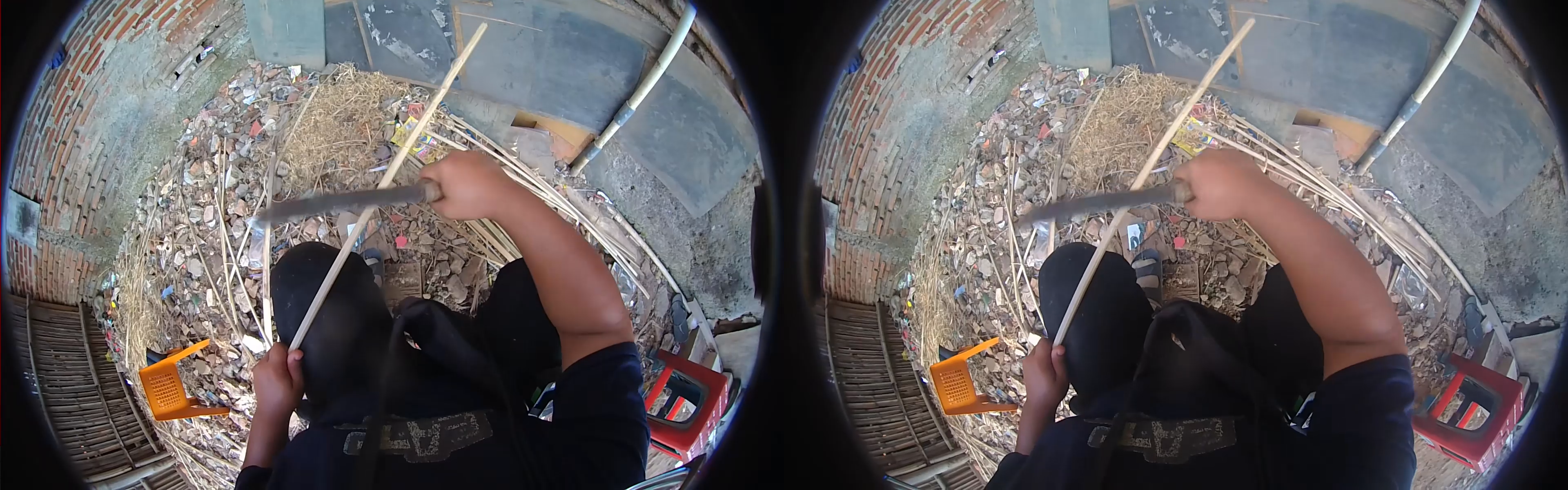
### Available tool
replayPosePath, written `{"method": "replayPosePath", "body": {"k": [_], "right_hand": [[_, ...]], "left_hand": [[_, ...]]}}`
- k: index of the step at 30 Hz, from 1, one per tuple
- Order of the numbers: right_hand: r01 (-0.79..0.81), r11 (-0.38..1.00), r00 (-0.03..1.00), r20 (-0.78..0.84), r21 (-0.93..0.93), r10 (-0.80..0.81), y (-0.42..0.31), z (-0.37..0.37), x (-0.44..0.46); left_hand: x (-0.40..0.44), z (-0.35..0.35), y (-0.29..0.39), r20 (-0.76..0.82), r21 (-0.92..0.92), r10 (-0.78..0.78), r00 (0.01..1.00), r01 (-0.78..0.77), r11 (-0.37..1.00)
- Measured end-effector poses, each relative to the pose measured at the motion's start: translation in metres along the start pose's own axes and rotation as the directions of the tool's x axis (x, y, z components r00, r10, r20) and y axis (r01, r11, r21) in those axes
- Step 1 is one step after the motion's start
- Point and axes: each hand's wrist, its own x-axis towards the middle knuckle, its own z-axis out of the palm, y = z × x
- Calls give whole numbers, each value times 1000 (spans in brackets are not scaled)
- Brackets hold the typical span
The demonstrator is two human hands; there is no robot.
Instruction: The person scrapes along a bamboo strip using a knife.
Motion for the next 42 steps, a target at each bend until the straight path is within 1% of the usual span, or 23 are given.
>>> {"method": "replayPosePath", "body": {"k": [2, 3, 5, 6, 7, 10, 13, 16, 17, 20, 21, 24, 26, 27, 28, 30, 31, 33, 35, 38, 39, 40, 42], "right_hand": [[-14, 999, 999, 35, -50, 15, 2, 3, 8], [-34, 993, 996, -77, 111, 43, 23, 11, 15], [-139, 970, 971, -163, 197, 173, 57, 12, 27], [-188, 951, 950, -201, 245, 240, 57, 5, 28], [-189, 958, 948, -213, 214, 235, 58, 4, 24], [-84, 963, 969, -202, 257, 138, 45, 4, 10], [100, 995, 994, -33, 19, -100, 6, 3, -5], [37, 995, 999, 36, 88, -40, 25, 6, 17], [-21, 986, 995, -90, 165, 36, 39, 9, 22], [-194, 966, 972, -97, 174, 213, 52, 4, 26], [-182, 968, 971, -122, 175, 204, 57, 7, 24], [-146, 973, 982, -95, 181, 165, 24, -8, 4], [-56, 995, 996, -59, 81, 61, 18, -12, -5], [0, 999, 999, -32, 33, 1, 16, -10, -7], [-40, 996, 998, -35, 82, 43, 17, -8, -6], [-114, 979, 991, -46, 169, 123, 28, -10, -1], [-114, 978, 987, -94, 176, 132, 31, -9, 0], [-28, 992, 984, -173, 121, 48, 28, -7, -4], [90, 992, 971, -228, 92, -67, 25, -8, -5], [-27, 991, 991, -127, 128, 43, 29, -19, -2], [-164, 956, 981, -61, 243, 184, 37, -20, 1], [-150, 963, 977, -117, 222, 179, 45, -18, 1], [-127, 976, 959, -228, 178, 167, 58, -8, 2]], "left_hand": [[-1, 1, -1, -4, 2, 8, 1000, -8, 1000], [-2, 4, -3, -11, -12, 16, 1000, -16, 1000], [2, 3, -1, -35, -23, 37, 999, -37, 999], [3, 1, -1, -25, -19, 32, 999, -33, 999], [2, -1, -1, -9, -12, 25, 1000, -25, 1000], [2, -5, 2, 36, -12, -12, 999, 12, 1000], [6, -5, 4, 40, -37, -9, 999, 11, 999], [7, 0, -1, 22, -29, 15, 1000, -14, 999], [7, -1, 2, -1, -45, 24, 1000, -24, 999], [5, -8, 3, 39, -4, -10, 999, 10, 1000], [5, -9, 3, 33, 3, -5, 999, 5, 1000], [4, -7, 5, 11, 7, 16, 1000, -16, 1000], [6, -6, 8, -9, 9, 41, 999, -41, 999], [7, -4, 10, -65, 34, 66, 996, -63, 997], [6, -1, 4, -80, 45, 60, 995, -57, 997], [3, -4, 10, -114, -215, -173, 978, 145, 966], [5, -6, 10, -154, -86, -79, 985, 66, 994], [7, -10, 8, -183, 179, 113, 977, -80, 981], [10, -8, 7, -133, 148, 72, 988, -52, 988], [9, -9, 3, -75, 139, 45, 996, -34, 990], [9, -7, 3, -75, 127, 45, 996, -36, 991], [12, -5, 4, -89, 112, 53, 995, -43, 993], [12, -9, 7, -97, 160, 58, 994, -42, 986]]}}
